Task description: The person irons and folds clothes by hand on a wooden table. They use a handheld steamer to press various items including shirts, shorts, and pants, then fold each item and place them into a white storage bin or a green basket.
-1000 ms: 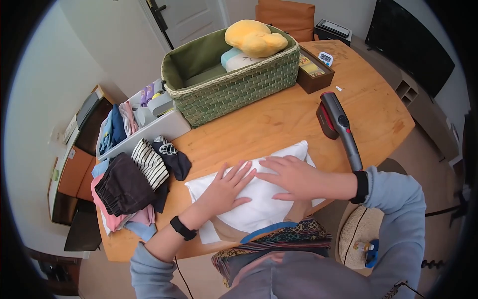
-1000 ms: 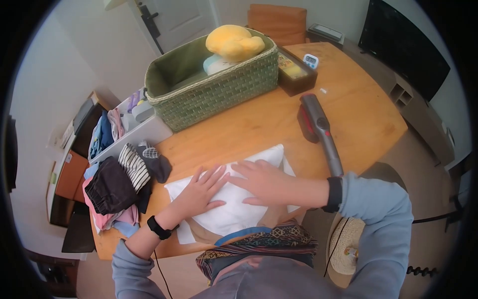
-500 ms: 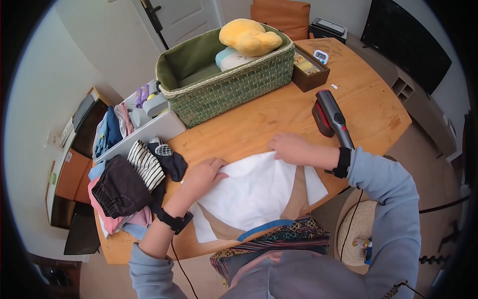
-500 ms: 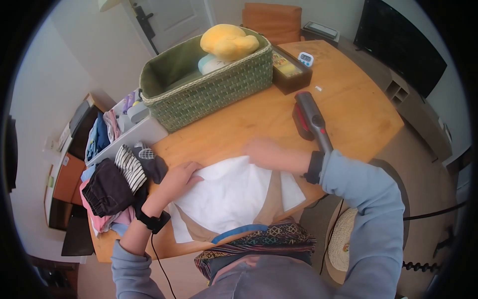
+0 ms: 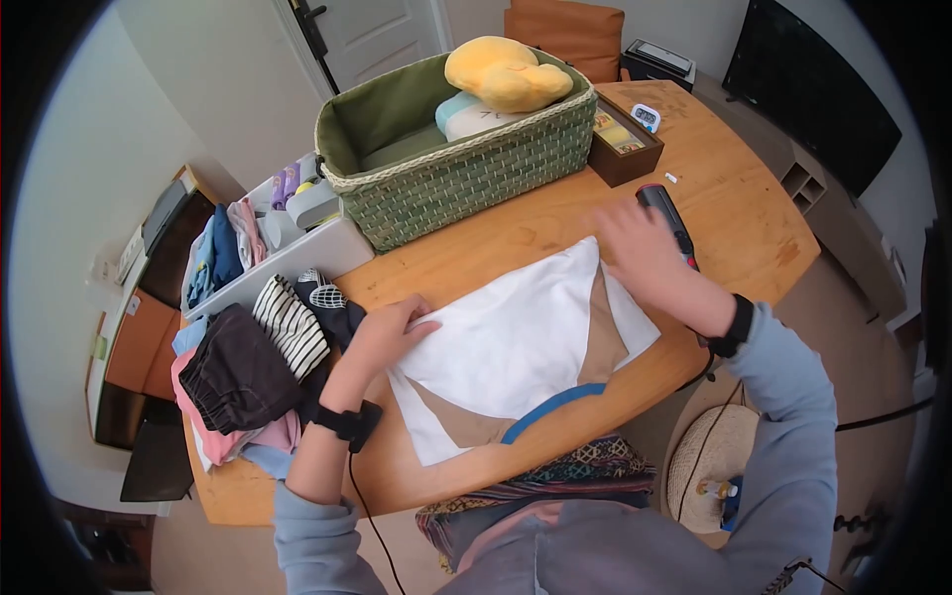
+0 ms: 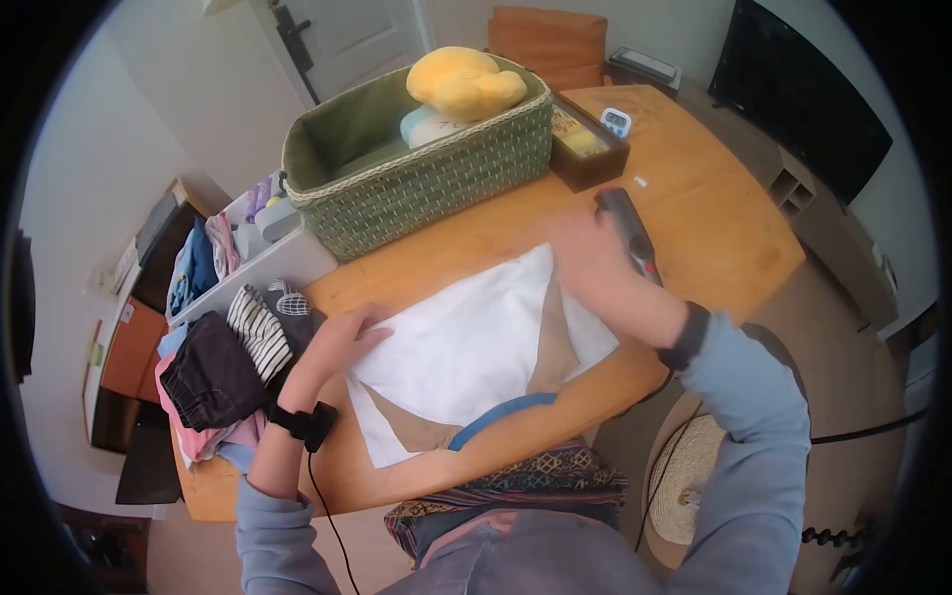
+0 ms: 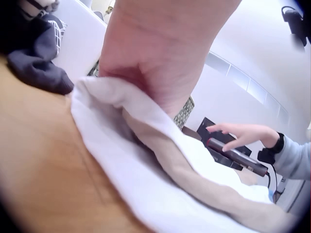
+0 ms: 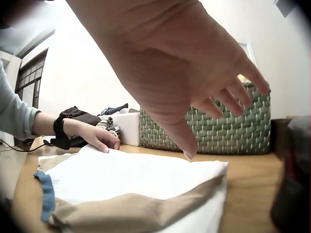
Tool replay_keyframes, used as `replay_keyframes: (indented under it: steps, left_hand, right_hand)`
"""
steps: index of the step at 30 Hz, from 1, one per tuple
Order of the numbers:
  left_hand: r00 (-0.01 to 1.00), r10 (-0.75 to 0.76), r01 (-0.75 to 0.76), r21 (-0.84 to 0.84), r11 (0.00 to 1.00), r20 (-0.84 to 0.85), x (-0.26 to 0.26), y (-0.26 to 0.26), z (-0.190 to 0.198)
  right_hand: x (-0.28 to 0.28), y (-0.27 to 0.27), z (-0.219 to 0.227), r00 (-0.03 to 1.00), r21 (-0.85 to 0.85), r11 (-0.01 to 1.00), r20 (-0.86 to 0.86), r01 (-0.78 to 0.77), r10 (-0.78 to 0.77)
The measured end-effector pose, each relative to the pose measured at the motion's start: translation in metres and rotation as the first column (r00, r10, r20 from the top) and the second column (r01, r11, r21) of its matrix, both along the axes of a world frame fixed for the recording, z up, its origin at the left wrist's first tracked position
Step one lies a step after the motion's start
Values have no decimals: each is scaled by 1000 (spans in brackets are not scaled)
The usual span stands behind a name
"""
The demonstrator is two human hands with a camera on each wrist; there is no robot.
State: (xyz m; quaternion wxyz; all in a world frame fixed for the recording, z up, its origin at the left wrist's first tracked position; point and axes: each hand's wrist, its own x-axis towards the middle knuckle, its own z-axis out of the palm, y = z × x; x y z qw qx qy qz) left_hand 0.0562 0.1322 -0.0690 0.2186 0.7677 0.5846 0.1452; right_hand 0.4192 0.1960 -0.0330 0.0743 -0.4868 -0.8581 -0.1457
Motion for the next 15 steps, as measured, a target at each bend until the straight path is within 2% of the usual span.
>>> replay_keyframes:
  steps: [1,2,3,4,5,7,8,10,11,12,13,14,15]
  left_hand:
    - [1000,1,-1,-1,1000,4,-7,-2,4]
    - [999,16,-13,-101,995,33,-15,-3,8]
    - [998,34,-21,-199,980,61,-23,-4,10]
    - [997,34,-20,-200,980,66,-29,-4,9]
    - [990,63,-30,-238,971,130,-35,-5,7]
    - [945,130,-36,-299,954,300,-47,-3,-5]
    - [943,128,-32,-299,954,306,-50,-3,-10]
    - [871,170,5,-356,935,461,-53,-2,-15]
    - [868,168,10,-354,935,467,-55,-2,-16]
    - [854,174,25,-373,928,491,-57,-1,-18]
    - [838,182,40,-390,920,514,-59,-1,-19]
    - [835,179,44,-387,921,521,-61,-2,-21]
    - [841,171,62,-406,912,513,-62,-3,-23]
  right_hand:
    - [11,-12,10,993,33,993,22,114,-115]
    - [22,-23,17,973,68,972,40,226,-229]
    - [41,-28,13,954,5,954,24,298,-298]
    - [57,-32,11,930,-60,928,13,367,-367]
    - [65,-34,12,930,-57,928,18,368,-367]
    - [76,-41,18,835,-372,750,172,547,-523]
    - [85,-43,15,832,-368,749,177,551,-525]
    - [96,-45,7,902,-415,847,-124,331,-413]
    - [97,-45,6,902,-412,847,-118,335,-415]
    - [97,-45,7,675,-761,638,-410,117,-613]
    - [96,-44,8,314,-874,407,-478,-266,-820]
    - [96,-41,6,317,-875,410,-478,-259,-819]
    - [95,-37,2,232,-866,420,-482,-270,-845]
